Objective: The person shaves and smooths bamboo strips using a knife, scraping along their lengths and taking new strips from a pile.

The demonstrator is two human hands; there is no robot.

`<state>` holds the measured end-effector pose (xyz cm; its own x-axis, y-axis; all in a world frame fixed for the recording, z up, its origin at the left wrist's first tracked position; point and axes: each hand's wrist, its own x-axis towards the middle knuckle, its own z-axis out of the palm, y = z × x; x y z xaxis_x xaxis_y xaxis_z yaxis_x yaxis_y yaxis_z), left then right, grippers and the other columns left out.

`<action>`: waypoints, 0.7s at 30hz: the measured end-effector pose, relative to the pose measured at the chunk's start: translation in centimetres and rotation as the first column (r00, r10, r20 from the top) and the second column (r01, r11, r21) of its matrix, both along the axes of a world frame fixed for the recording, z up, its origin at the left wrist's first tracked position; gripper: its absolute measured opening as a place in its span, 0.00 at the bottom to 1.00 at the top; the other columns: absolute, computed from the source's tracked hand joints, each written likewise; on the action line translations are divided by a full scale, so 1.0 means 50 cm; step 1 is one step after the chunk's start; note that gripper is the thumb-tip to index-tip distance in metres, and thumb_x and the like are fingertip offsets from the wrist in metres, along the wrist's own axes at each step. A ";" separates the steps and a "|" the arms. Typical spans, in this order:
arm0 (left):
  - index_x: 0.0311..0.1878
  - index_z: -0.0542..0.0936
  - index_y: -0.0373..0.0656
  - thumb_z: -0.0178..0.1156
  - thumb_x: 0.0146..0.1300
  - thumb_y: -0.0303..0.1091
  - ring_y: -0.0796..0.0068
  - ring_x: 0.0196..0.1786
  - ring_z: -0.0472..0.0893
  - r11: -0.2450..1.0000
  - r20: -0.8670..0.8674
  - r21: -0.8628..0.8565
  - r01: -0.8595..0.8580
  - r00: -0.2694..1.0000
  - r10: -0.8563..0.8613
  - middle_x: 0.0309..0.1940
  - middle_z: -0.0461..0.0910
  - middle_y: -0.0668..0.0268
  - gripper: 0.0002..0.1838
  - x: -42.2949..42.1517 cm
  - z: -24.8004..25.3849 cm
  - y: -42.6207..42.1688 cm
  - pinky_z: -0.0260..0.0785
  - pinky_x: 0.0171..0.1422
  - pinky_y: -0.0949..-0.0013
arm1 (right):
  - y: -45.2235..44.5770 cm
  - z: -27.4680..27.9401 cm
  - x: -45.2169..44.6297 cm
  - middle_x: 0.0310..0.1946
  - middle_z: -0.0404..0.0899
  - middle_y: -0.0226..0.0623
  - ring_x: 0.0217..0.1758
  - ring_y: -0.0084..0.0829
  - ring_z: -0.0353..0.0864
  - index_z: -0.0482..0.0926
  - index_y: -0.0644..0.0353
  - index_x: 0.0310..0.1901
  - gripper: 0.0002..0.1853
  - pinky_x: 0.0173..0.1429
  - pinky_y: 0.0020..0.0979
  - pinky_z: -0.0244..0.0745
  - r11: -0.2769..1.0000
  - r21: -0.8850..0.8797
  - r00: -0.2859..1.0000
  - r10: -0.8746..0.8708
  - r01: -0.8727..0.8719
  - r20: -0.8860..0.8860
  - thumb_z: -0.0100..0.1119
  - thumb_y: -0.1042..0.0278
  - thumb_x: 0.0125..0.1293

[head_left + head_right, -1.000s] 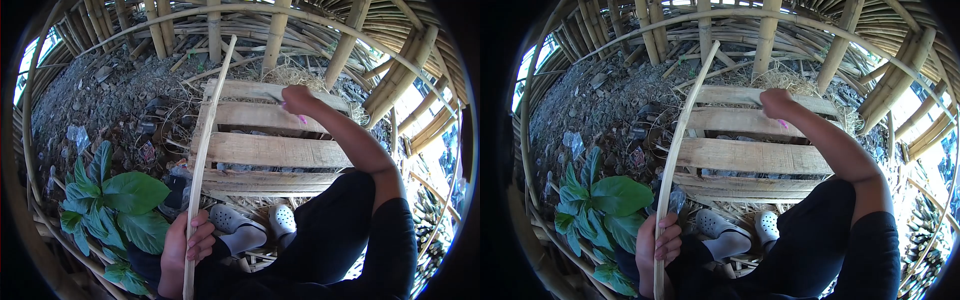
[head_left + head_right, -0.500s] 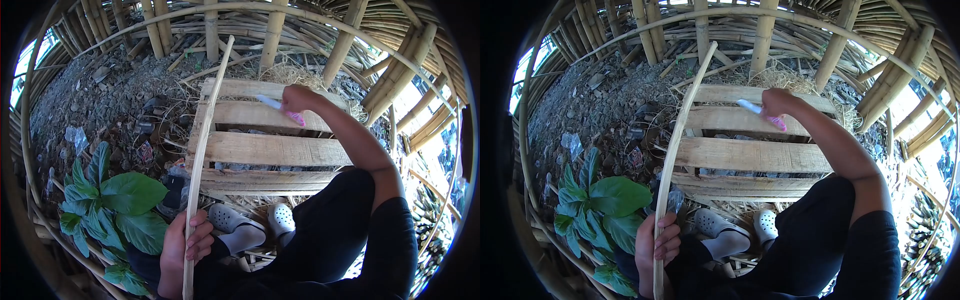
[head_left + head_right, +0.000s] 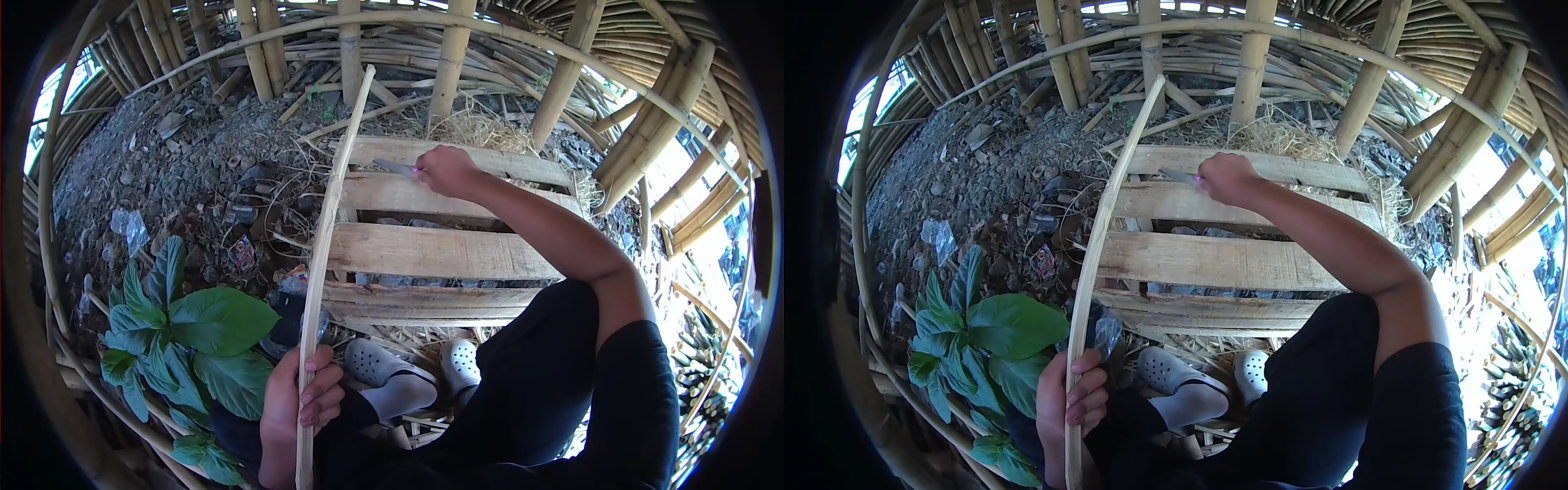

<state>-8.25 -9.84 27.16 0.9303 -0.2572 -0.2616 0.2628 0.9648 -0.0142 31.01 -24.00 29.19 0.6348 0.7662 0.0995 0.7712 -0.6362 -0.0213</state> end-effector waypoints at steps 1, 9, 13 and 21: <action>0.32 0.66 0.48 0.32 0.75 0.45 0.76 0.11 0.63 1.000 0.010 -0.004 0.004 1.000 -0.004 0.13 0.63 0.68 0.19 -0.001 -0.003 0.001 0.54 0.12 0.76 | 0.009 -0.008 0.011 0.32 0.83 0.46 0.39 0.47 0.84 0.83 0.59 0.35 0.12 0.44 0.46 0.78 0.999 -0.032 1.000 0.012 -0.013 -0.012 0.58 0.59 0.64; 0.33 0.66 0.47 0.32 0.74 0.43 0.75 0.11 0.63 0.999 0.054 -0.037 -0.002 0.999 0.004 0.14 0.64 0.67 0.17 -0.006 -0.007 0.016 0.55 0.13 0.75 | 0.001 -0.015 0.136 0.32 0.84 0.45 0.38 0.44 0.84 0.85 0.57 0.37 0.12 0.43 0.46 0.78 0.953 0.029 0.944 -0.303 0.302 0.134 0.57 0.59 0.66; 0.33 0.66 0.47 0.32 0.74 0.43 0.75 0.12 0.64 0.999 0.050 -0.051 -0.016 0.999 0.018 0.14 0.64 0.66 0.17 -0.008 -0.009 0.025 0.56 0.14 0.75 | 0.052 -0.013 0.078 0.37 0.84 0.42 0.40 0.45 0.84 0.84 0.55 0.43 0.13 0.44 0.43 0.79 0.983 0.163 0.997 -0.079 0.080 -0.015 0.57 0.56 0.66; 0.33 0.66 0.47 0.33 0.74 0.43 0.75 0.12 0.64 0.997 0.061 -0.065 -0.030 0.998 0.034 0.15 0.64 0.67 0.17 -0.012 -0.018 0.036 0.56 0.14 0.75 | 0.104 -0.013 0.079 0.38 0.84 0.42 0.43 0.42 0.84 0.85 0.53 0.43 0.14 0.45 0.43 0.79 0.967 -0.189 0.970 -0.131 0.171 0.204 0.58 0.55 0.65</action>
